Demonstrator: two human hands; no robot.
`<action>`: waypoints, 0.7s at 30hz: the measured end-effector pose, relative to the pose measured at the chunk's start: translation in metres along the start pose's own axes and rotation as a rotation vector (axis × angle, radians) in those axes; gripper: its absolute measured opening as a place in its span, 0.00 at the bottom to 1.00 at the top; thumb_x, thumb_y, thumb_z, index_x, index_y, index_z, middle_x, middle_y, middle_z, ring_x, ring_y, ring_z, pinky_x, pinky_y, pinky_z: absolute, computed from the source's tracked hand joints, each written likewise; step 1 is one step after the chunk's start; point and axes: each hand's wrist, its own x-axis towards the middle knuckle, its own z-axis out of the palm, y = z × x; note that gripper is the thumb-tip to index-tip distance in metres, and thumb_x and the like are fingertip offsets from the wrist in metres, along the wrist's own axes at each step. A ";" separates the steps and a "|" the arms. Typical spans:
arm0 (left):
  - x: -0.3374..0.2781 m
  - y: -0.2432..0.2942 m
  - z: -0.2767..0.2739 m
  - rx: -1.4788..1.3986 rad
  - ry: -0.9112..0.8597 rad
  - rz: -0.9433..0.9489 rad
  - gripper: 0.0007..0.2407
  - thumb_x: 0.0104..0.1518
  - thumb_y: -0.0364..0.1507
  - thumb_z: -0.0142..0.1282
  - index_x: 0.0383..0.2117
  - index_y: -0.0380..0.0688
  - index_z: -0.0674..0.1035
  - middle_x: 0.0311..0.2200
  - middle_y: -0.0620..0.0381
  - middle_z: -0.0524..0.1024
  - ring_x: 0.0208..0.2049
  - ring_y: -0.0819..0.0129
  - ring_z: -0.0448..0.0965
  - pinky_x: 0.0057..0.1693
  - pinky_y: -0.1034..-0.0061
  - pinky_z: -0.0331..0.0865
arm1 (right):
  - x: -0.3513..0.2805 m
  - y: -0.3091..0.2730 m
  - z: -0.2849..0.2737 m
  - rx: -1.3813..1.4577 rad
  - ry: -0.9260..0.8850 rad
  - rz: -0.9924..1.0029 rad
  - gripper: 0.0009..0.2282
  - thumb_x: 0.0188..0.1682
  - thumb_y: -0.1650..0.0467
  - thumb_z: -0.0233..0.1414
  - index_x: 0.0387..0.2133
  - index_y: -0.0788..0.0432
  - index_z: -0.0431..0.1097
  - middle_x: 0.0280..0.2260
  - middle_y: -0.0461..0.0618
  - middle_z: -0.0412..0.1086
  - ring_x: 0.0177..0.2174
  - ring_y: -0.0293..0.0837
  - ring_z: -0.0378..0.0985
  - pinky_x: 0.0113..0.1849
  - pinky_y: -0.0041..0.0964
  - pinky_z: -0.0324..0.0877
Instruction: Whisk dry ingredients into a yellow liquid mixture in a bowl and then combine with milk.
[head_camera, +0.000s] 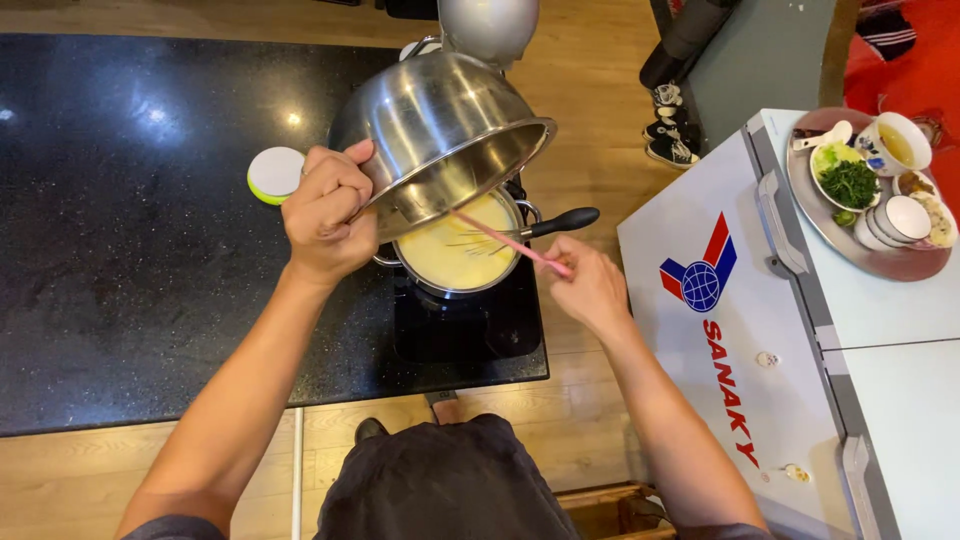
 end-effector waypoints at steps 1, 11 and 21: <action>0.000 0.000 0.002 -0.010 0.010 0.000 0.11 0.42 0.05 0.52 0.18 0.33 0.66 0.25 0.52 0.69 0.32 0.60 0.70 0.62 0.58 0.78 | 0.000 0.002 0.005 0.017 -0.029 -0.015 0.04 0.44 0.65 0.58 0.30 0.49 0.75 0.28 0.45 0.79 0.32 0.51 0.81 0.33 0.46 0.70; -0.007 -0.003 0.028 -0.021 0.055 0.018 0.11 0.40 0.06 0.52 0.17 0.33 0.66 0.25 0.52 0.70 0.31 0.59 0.71 0.61 0.57 0.77 | -0.007 -0.002 0.017 0.186 -0.105 -0.086 0.05 0.43 0.67 0.61 0.29 0.52 0.74 0.27 0.45 0.79 0.28 0.42 0.82 0.33 0.39 0.71; -0.009 -0.010 0.040 0.051 0.139 0.035 0.10 0.37 0.07 0.50 0.16 0.33 0.65 0.24 0.51 0.69 0.31 0.57 0.71 0.60 0.58 0.77 | -0.018 -0.002 0.012 0.118 -0.113 -0.132 0.06 0.43 0.65 0.60 0.28 0.51 0.73 0.28 0.44 0.79 0.28 0.48 0.80 0.30 0.45 0.70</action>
